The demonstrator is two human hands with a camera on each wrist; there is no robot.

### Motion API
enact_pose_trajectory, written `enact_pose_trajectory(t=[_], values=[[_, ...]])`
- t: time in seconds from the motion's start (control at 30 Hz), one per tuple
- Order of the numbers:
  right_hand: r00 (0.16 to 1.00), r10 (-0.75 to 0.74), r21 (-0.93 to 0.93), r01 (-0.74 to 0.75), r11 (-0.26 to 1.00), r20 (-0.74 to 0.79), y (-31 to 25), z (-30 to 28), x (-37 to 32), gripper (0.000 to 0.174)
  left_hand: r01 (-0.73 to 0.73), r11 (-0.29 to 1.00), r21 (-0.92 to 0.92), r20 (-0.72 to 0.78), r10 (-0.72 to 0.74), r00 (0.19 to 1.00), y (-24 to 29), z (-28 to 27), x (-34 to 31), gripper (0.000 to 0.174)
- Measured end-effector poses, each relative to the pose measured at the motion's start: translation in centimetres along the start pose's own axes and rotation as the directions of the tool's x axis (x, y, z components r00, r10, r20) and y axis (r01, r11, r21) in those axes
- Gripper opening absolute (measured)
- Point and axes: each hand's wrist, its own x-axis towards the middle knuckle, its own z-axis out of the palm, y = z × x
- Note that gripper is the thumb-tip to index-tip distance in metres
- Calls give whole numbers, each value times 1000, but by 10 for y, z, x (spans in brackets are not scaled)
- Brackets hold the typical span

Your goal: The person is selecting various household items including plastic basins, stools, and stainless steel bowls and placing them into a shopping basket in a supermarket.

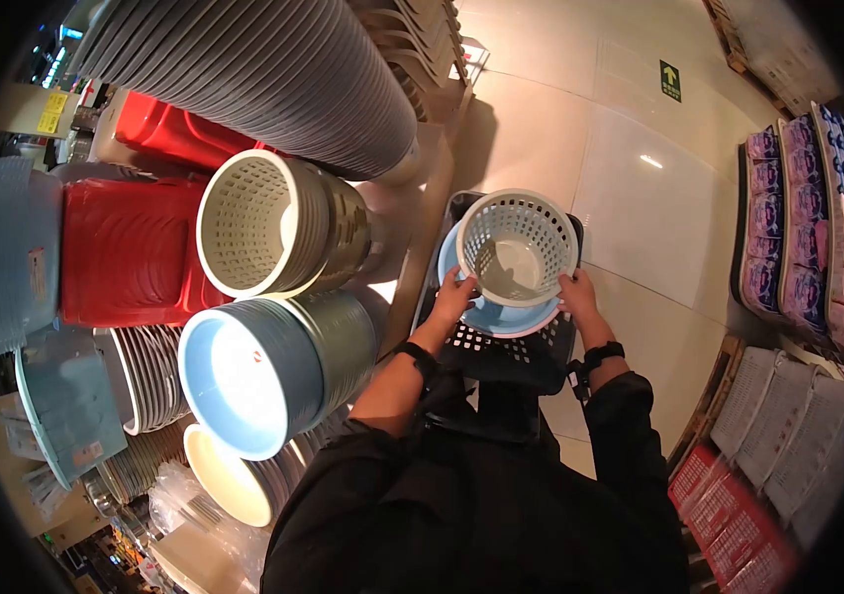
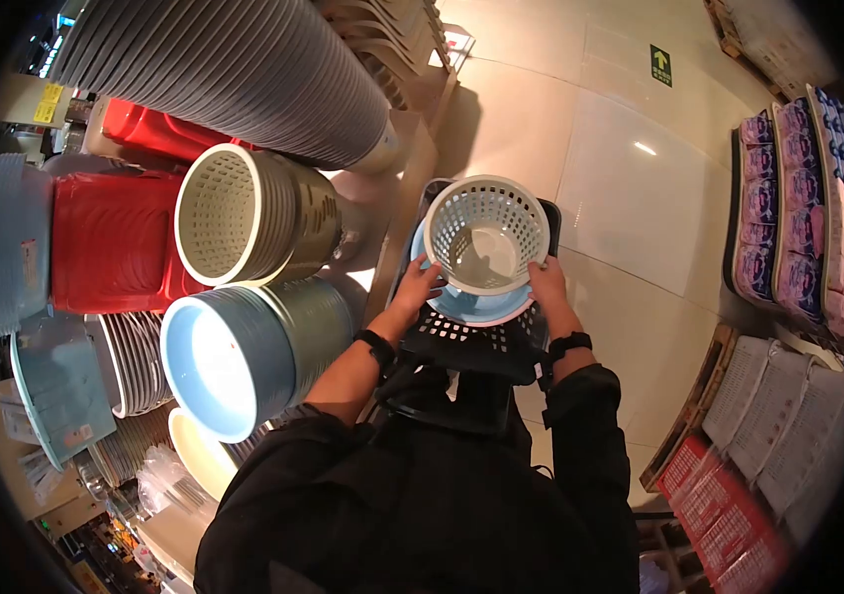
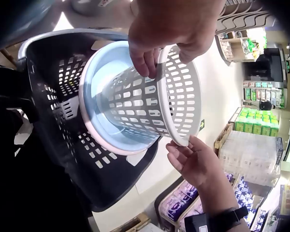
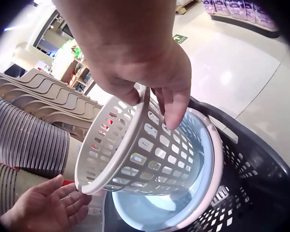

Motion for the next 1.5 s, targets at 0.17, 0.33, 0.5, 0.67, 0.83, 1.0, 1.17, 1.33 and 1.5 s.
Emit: enact_pose_trajectory(t=[0.17, 0.33, 0.5, 0.67, 0.83, 1.0, 1.17, 1.33, 1.5], values=[[998, -18, -12, 18, 1000, -59, 8, 6, 13, 39, -44, 999, 12, 11, 44, 999, -5, -1, 13, 59], [973, -223, 164, 229, 959, -54, -28, -13, -30, 30, -312, 947, -83, -120, 301, 946, 47, 10, -38, 46], [785, -602, 250, 618, 746, -144, -106, -36, -101, 15, -616, 786, -58, -86, 611, 787, 126, 0, -139, 36], [640, -742, 362, 752, 550, -202, -195, -18, -199, 12, -820, 572, 0, -196, 804, 561, 171, -35, -236, 40], [383, -894, 415, 870, 265, -233, -246, 47, -263, 17, -863, 484, 147, -297, 854, 428, 187, -115, -303, 36], [341, -939, 549, 794, 262, -45, -284, 153, -298, 20, -854, 470, 222, -476, 817, 326, 194, -219, -314, 33], [330, -943, 394, 861, 322, 51, -305, 242, -291, 29, -818, 504, 279, -551, 781, 293, 187, -306, -287, 29], [364, -927, 235, 897, 375, 90, -314, 282, -268, 33, -752, 623, 213, -586, 698, 412, 185, -348, -233, 30], [471, -875, 63, 876, 479, 111, -307, 298, -240, 41, -679, 699, 225, -515, 677, 526, 184, -364, -195, 33]])
